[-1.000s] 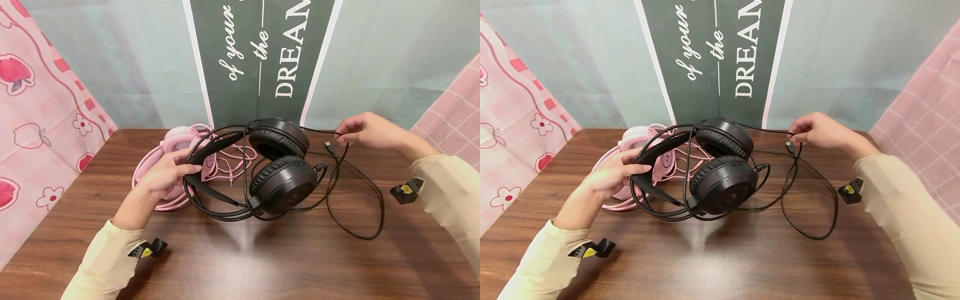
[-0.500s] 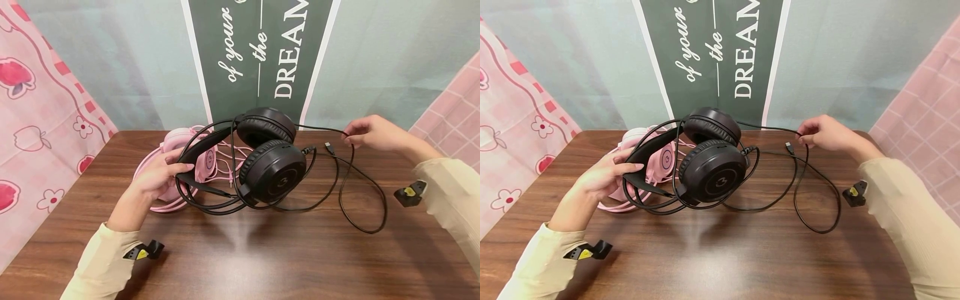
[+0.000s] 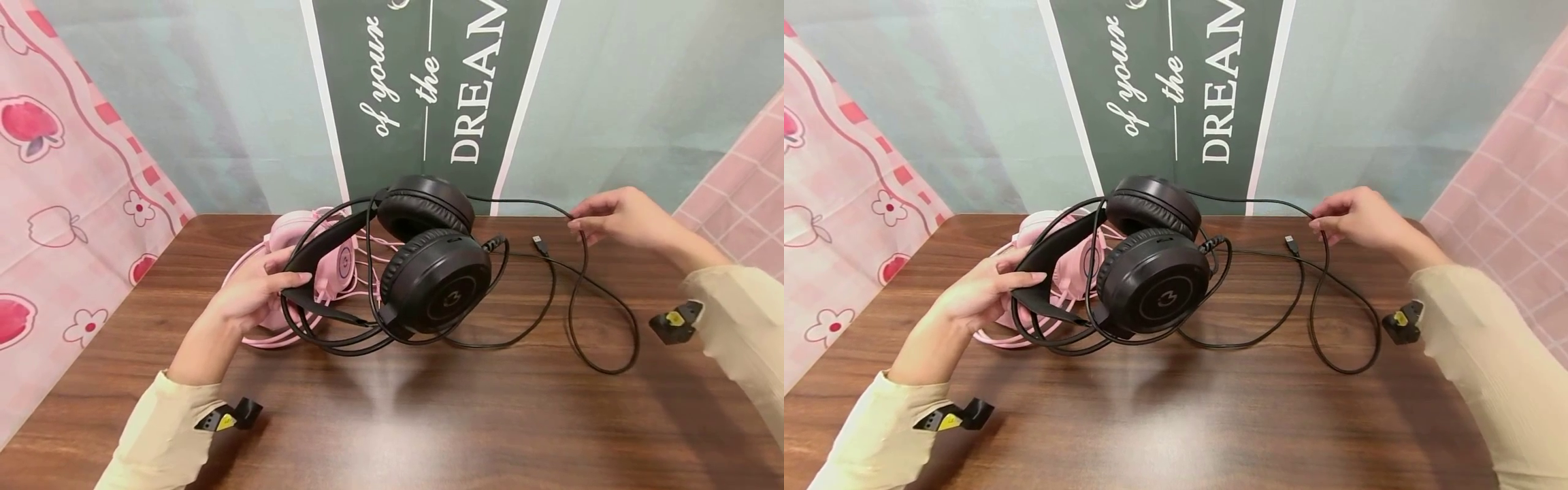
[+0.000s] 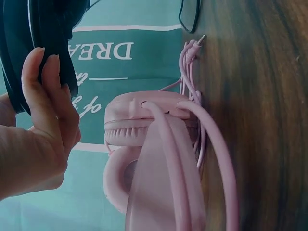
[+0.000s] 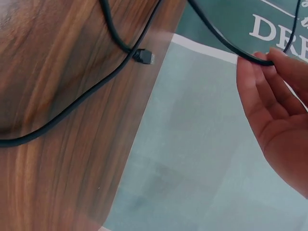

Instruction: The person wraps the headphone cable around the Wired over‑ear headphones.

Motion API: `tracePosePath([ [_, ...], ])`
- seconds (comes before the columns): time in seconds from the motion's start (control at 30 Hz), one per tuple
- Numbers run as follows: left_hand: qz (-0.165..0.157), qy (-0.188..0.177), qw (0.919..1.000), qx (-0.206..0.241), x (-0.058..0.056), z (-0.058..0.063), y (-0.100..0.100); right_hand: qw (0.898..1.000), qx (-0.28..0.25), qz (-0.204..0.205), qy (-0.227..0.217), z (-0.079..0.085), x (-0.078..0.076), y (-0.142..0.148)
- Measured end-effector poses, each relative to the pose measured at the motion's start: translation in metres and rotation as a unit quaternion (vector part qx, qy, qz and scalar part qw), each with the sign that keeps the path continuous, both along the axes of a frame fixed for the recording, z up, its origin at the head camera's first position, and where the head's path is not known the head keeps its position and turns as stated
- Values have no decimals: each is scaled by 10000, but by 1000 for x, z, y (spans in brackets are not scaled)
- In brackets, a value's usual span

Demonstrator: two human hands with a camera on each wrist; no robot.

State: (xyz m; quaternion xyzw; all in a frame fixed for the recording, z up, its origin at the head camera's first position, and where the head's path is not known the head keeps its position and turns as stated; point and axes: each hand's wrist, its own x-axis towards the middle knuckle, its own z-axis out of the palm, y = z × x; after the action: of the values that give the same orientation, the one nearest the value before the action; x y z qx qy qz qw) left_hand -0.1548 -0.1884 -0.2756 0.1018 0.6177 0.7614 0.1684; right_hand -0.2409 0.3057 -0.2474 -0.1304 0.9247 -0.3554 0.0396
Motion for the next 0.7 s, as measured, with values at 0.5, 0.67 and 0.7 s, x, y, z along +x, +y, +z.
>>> tracePosePath([
  [0.5, 100, -332, 9994, -31, 3, 3, 14, 9922, 1149, 403, 281, -6, -1, -28],
  [0.67, 567, -591, 9965, 169, 0, 8, 20, 9901, 1126, 777, 326, -13, 0, -31],
  [0.7, 673, -645, 9954, 216, 0, 9, 21, 9900, 1074, 858, 308, -14, 0, -31],
])
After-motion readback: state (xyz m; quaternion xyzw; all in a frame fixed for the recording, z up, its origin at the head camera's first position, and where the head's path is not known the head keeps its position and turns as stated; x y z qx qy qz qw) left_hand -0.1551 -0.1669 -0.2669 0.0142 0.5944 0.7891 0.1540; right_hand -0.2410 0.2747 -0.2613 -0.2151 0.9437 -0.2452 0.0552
